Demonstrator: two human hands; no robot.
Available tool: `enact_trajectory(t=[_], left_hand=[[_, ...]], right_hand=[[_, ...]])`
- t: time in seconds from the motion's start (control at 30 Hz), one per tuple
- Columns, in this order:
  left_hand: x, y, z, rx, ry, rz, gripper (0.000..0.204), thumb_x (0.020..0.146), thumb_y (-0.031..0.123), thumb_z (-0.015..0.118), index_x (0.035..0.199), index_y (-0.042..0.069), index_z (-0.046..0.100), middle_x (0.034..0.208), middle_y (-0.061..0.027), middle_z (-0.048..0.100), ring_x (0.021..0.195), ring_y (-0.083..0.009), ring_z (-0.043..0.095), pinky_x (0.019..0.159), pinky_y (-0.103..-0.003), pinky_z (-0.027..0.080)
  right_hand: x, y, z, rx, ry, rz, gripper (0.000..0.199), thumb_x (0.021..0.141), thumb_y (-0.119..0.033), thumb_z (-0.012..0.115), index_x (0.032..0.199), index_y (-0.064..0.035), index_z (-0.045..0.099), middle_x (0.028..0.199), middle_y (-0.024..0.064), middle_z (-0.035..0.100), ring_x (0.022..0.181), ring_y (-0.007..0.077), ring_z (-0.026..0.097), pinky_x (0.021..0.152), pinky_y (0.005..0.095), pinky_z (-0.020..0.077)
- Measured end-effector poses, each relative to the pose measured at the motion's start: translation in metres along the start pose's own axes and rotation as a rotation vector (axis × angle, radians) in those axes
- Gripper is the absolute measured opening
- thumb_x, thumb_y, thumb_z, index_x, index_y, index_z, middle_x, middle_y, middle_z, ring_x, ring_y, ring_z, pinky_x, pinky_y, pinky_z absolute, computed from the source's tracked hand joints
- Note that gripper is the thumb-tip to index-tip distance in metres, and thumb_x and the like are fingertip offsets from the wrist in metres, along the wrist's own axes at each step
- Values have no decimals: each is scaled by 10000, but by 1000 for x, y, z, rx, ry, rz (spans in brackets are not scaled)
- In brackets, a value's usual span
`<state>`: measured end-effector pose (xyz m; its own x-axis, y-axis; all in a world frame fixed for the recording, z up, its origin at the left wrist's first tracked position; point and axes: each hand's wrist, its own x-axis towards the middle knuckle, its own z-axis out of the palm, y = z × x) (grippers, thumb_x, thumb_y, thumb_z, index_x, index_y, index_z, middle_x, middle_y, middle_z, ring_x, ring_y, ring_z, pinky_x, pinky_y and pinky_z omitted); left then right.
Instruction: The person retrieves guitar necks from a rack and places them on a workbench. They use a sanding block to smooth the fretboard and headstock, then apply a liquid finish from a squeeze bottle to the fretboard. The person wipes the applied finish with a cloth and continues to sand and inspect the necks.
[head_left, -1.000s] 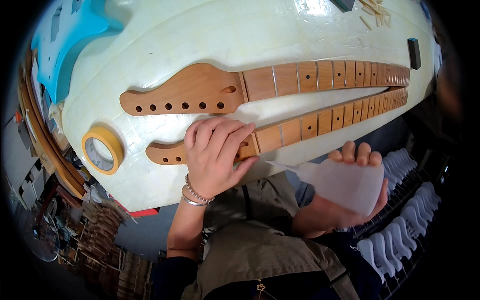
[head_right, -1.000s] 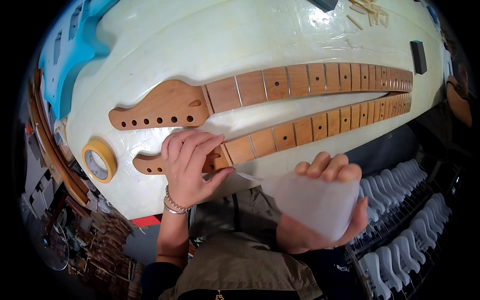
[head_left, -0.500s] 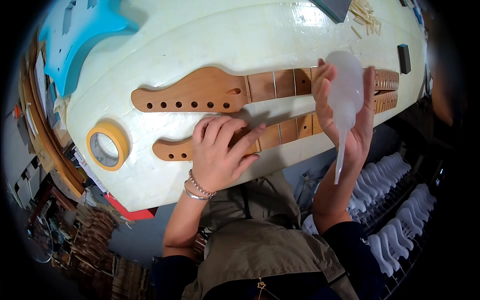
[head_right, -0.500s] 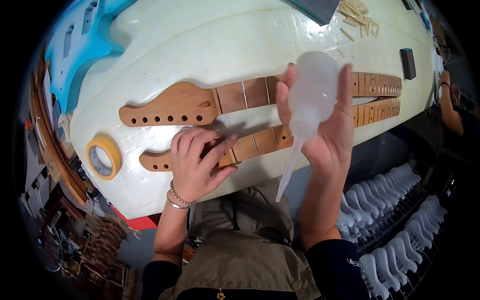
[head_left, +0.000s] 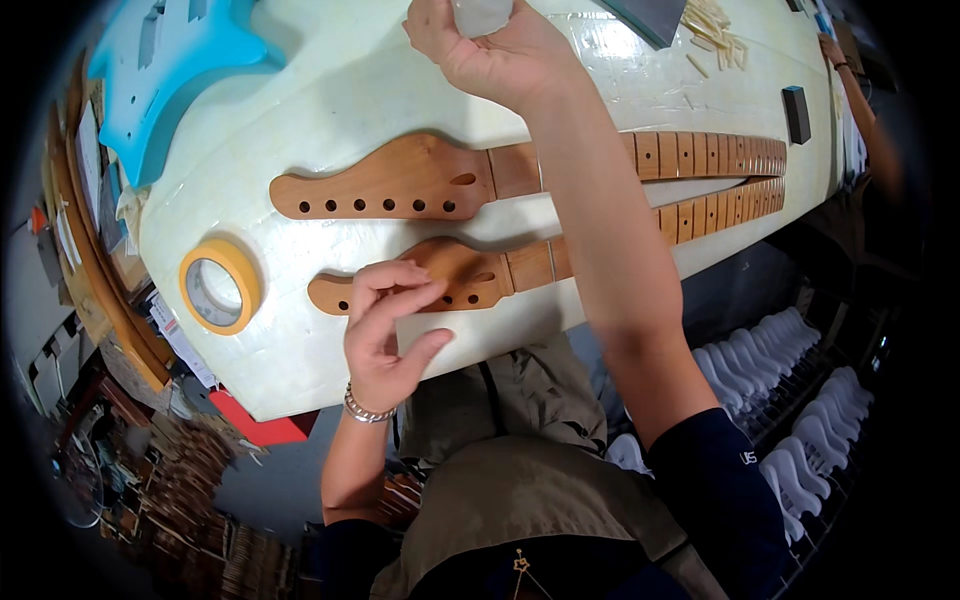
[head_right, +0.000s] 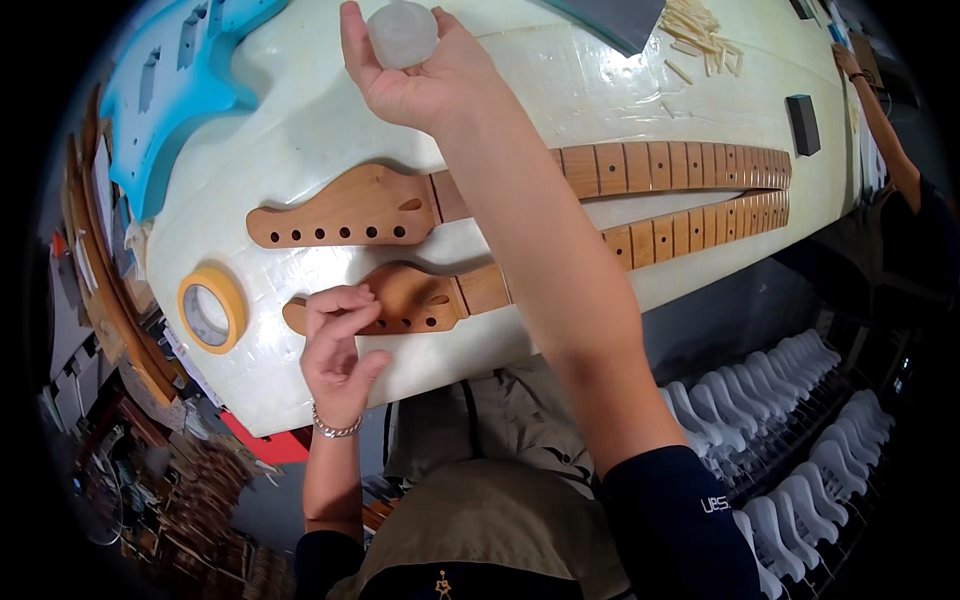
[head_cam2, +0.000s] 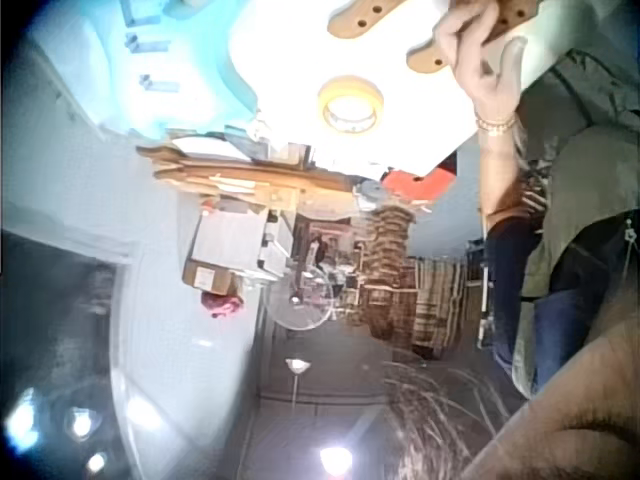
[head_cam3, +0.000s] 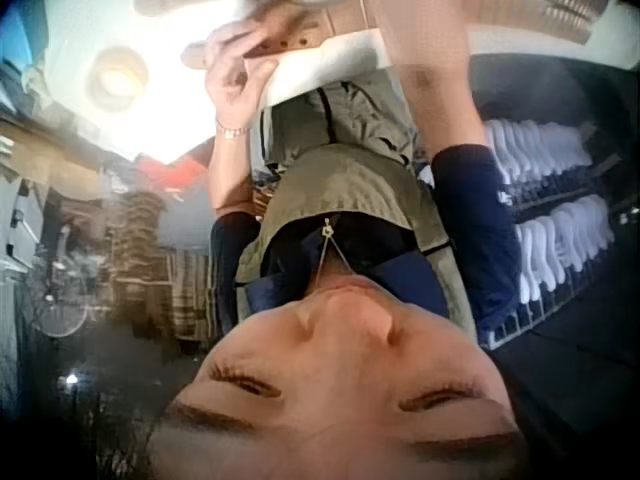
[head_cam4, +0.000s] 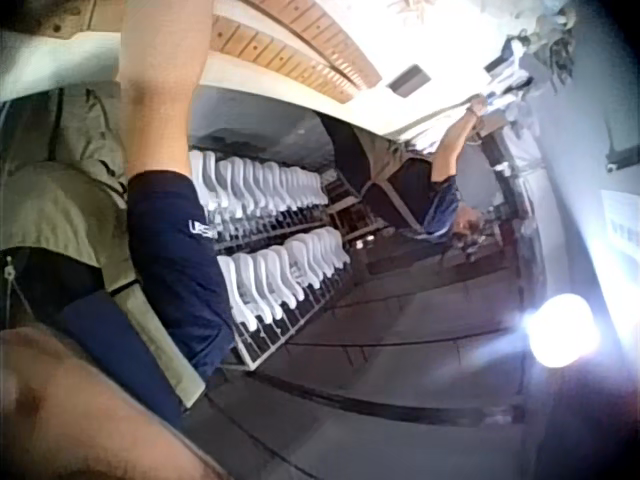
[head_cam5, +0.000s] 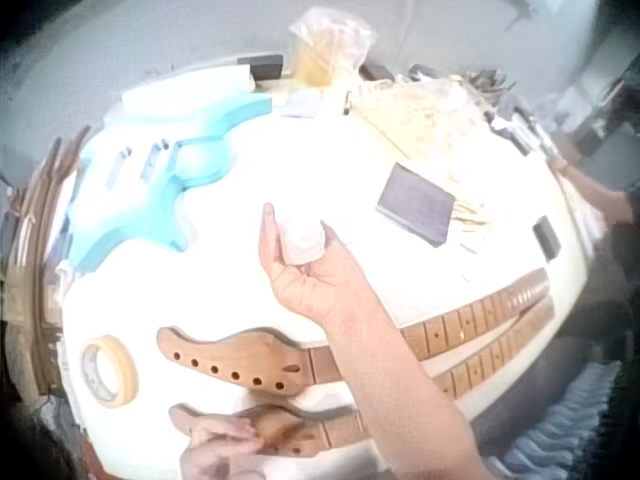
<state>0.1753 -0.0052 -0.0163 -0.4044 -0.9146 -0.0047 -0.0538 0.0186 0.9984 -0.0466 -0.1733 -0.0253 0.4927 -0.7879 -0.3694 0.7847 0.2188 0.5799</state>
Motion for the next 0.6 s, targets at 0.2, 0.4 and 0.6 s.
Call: enact_trajectory(t=[0.2, 0.4, 0.6], left_hand=[[-4, 18, 7, -1303, 86, -464, 530, 954, 361, 337, 1267, -61, 403, 1156, -73, 509, 1032, -160, 470, 950, -371, 373], [1, 24, 10, -1398, 41, -450, 522, 951, 354, 339, 1287, -44, 385, 1148, -59, 506, 1027, -153, 465, 953, -363, 364], [5, 34, -1, -997, 216, -386, 386, 923, 239, 450, 1185, -38, 511, 1053, -54, 514, 960, -148, 486, 884, -310, 395]], right_hand=[[-1, 9, 4, 149, 26, -23, 550, 910, -410, 413, 1234, 33, 379, 1129, 205, 510, 1016, 366, 533, 832, 433, 508], [-15, 22, -7, 135, 42, -63, 727, 918, -516, 266, 1394, -39, -7, 1309, 243, 359, 1225, 372, 378, 968, 468, 415], [-63, 39, -32, 0, -27, -26, 625, 955, -378, 285, 1313, 123, 178, 1318, 265, 333, 1206, 359, 398, 1007, 434, 373]])
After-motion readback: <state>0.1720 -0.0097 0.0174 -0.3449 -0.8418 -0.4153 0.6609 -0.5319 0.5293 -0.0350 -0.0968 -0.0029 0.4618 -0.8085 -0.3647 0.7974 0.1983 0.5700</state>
